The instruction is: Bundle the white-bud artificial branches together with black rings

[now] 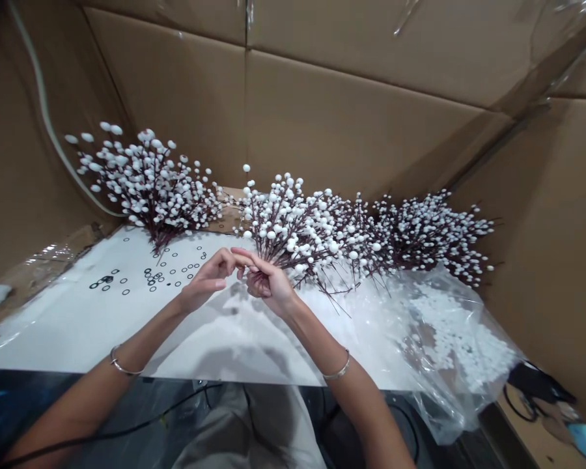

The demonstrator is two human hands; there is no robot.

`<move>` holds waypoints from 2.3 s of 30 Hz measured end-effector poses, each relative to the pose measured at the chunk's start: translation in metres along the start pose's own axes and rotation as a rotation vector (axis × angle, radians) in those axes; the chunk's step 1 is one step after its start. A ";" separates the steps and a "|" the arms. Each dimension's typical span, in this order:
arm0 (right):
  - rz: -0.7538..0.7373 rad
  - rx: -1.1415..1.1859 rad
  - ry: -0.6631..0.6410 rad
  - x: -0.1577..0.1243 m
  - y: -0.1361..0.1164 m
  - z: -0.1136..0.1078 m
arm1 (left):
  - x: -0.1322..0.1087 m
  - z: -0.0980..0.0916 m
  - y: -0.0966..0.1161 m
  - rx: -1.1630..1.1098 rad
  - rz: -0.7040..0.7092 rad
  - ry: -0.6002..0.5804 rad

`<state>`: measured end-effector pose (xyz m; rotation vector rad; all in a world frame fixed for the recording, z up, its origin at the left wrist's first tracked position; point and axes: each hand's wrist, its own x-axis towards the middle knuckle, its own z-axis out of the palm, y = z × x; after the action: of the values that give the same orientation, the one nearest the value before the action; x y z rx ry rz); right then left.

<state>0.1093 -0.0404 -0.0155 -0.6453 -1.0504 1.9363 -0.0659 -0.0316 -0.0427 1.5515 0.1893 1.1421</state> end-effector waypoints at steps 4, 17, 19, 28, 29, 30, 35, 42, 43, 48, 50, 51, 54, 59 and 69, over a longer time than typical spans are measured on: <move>-0.075 -0.066 0.072 0.014 -0.001 0.004 | 0.002 0.000 -0.004 -0.149 -0.012 0.095; -0.216 -0.177 0.218 0.040 -0.008 -0.001 | 0.019 -0.013 -0.006 -0.464 -0.103 0.197; -0.243 -0.187 0.224 0.046 -0.012 -0.001 | 0.025 -0.017 -0.006 -0.451 -0.111 0.219; -0.438 -0.175 0.313 0.077 -0.037 0.009 | 0.057 -0.031 0.011 -0.156 0.014 0.250; -0.458 -0.165 0.319 0.079 -0.039 0.010 | 0.059 -0.031 0.013 -0.124 0.043 0.251; -0.467 -0.160 0.314 0.081 -0.041 0.011 | 0.061 -0.032 0.014 -0.100 0.063 0.250; -0.453 -0.165 0.237 0.085 -0.048 0.009 | 0.069 -0.037 0.019 -0.130 0.053 0.241; -0.495 -0.173 0.341 0.089 -0.056 0.000 | 0.082 -0.034 0.016 -0.066 0.068 0.239; -0.520 -0.175 0.368 0.089 -0.057 -0.002 | 0.084 -0.031 0.016 -0.020 0.079 0.230; -0.628 -0.195 0.470 0.083 -0.068 -0.008 | 0.092 -0.010 0.023 0.288 0.131 0.183; -0.660 -0.207 0.524 0.078 -0.074 -0.008 | 0.095 -0.004 0.024 0.407 0.166 0.150; -0.677 -0.214 0.545 0.076 -0.076 -0.008 | 0.096 -0.001 0.024 0.454 0.183 0.131; -0.697 -0.229 0.573 0.072 -0.081 -0.007 | 0.098 0.002 0.022 0.563 0.209 0.073; -0.718 -0.201 0.574 0.076 -0.080 -0.011 | 0.098 0.006 0.011 0.565 0.186 0.115; -0.858 -0.288 0.725 0.094 -0.071 -0.029 | 0.110 0.023 0.006 -0.333 -0.038 0.269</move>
<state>0.1104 0.0738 0.0247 -0.7924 -0.9068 0.7227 0.0052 0.0230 0.0249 1.0969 0.1960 1.2785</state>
